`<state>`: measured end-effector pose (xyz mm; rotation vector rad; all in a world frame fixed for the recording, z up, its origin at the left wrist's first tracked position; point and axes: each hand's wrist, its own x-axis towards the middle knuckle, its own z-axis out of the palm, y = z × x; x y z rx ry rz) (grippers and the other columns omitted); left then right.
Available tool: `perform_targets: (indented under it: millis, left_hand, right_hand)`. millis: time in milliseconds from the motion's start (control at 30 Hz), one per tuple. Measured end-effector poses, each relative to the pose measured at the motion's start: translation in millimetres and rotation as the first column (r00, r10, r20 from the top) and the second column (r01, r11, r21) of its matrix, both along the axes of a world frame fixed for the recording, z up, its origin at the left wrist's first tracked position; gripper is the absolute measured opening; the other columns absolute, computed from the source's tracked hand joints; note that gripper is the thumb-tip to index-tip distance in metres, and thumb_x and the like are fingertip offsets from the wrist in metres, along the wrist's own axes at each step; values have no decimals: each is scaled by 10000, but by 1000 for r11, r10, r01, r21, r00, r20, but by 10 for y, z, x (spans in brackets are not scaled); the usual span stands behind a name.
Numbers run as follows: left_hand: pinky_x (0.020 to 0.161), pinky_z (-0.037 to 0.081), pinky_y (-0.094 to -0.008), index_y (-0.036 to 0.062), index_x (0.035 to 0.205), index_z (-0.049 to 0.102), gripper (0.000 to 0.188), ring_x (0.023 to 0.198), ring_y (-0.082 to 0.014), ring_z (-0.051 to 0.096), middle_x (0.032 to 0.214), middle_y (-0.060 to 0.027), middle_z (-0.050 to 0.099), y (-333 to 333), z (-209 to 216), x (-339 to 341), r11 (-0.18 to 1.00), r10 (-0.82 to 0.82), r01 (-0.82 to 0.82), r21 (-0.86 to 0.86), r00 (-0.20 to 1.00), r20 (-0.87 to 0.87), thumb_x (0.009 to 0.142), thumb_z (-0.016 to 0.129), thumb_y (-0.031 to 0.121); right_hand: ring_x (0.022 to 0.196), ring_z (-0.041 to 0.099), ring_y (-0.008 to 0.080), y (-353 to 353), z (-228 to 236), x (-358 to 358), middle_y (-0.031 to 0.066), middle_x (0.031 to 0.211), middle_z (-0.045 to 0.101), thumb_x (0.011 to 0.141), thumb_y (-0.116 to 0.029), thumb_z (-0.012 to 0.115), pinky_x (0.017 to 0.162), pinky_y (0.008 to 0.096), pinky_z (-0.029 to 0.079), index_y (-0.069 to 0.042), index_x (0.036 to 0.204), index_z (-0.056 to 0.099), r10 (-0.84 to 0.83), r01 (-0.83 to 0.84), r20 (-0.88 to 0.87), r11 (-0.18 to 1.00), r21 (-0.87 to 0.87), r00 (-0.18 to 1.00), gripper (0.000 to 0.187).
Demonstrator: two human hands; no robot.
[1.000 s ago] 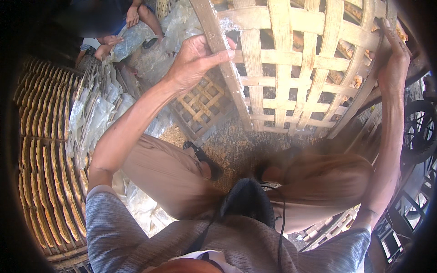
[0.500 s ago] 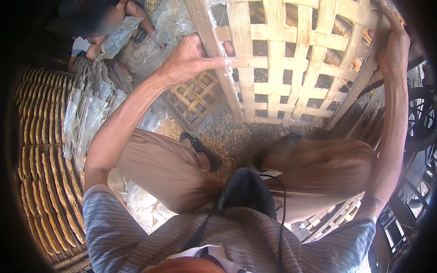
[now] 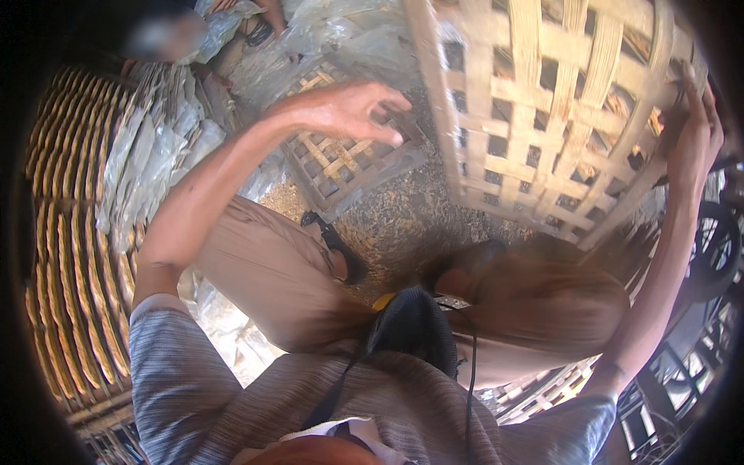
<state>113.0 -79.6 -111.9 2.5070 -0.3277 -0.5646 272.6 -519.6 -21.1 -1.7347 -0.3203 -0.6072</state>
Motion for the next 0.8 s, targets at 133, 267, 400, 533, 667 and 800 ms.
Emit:
perform_targets:
  millis: [133,267,400,533,667,800]
  left_hand:
    - [1063,530,-542,7,1456,548,618,1259,-392,634,1436,-262,585,544,428,-139,958,115,-148,246,983,143,978,688,374]
    - [1027,550,-493,60,1422,598,535,1224,-351,658,1342,-231,656,985,654,-285,943,229,-294,157,914,336,987,686,360]
    - [997,557,-452,71,1379,633,499,1202,-330,669,1276,-194,693,1254,737,-487,922,297,-372,104,856,423,987,694,374]
    - [1000,556,-450,58,1379,632,474,1193,-317,673,1248,-194,704,1421,811,-779,900,342,-422,110,839,422,997,690,332]
    - [1002,552,-462,50,1378,628,465,1182,-315,678,1263,-195,692,1572,695,-989,899,343,-428,98,823,452,1007,672,326]
    - [992,542,-465,46,1365,630,469,1139,-309,692,1275,-190,674,1573,708,-1155,886,384,-454,99,835,394,1013,657,354]
  right_hand:
    - [678,524,31,656,-327,-128,-17,780,639,1006,-392,705,608,218,399,-46,1148,730,34,-59,-88,955,-292,996,375]
    - [660,558,84,950,-785,95,16,772,624,997,-434,701,595,267,465,-20,1141,687,126,-102,18,873,-477,992,438]
    - [671,640,180,996,-1348,539,114,838,682,990,-436,688,610,353,535,2,1196,656,71,-193,-200,696,-692,977,485]
    - [665,675,256,1357,-1721,556,157,845,692,981,-473,663,612,388,550,5,1325,581,94,-398,-436,608,-687,895,594]
    - [995,664,377,994,-2392,1101,245,1146,661,984,-451,638,868,492,520,-45,1442,522,328,-443,-334,355,-823,884,624]
    - [1065,634,423,568,-2921,1781,248,1315,618,1004,-345,597,916,538,518,-101,1465,536,626,160,56,-111,-981,778,525]
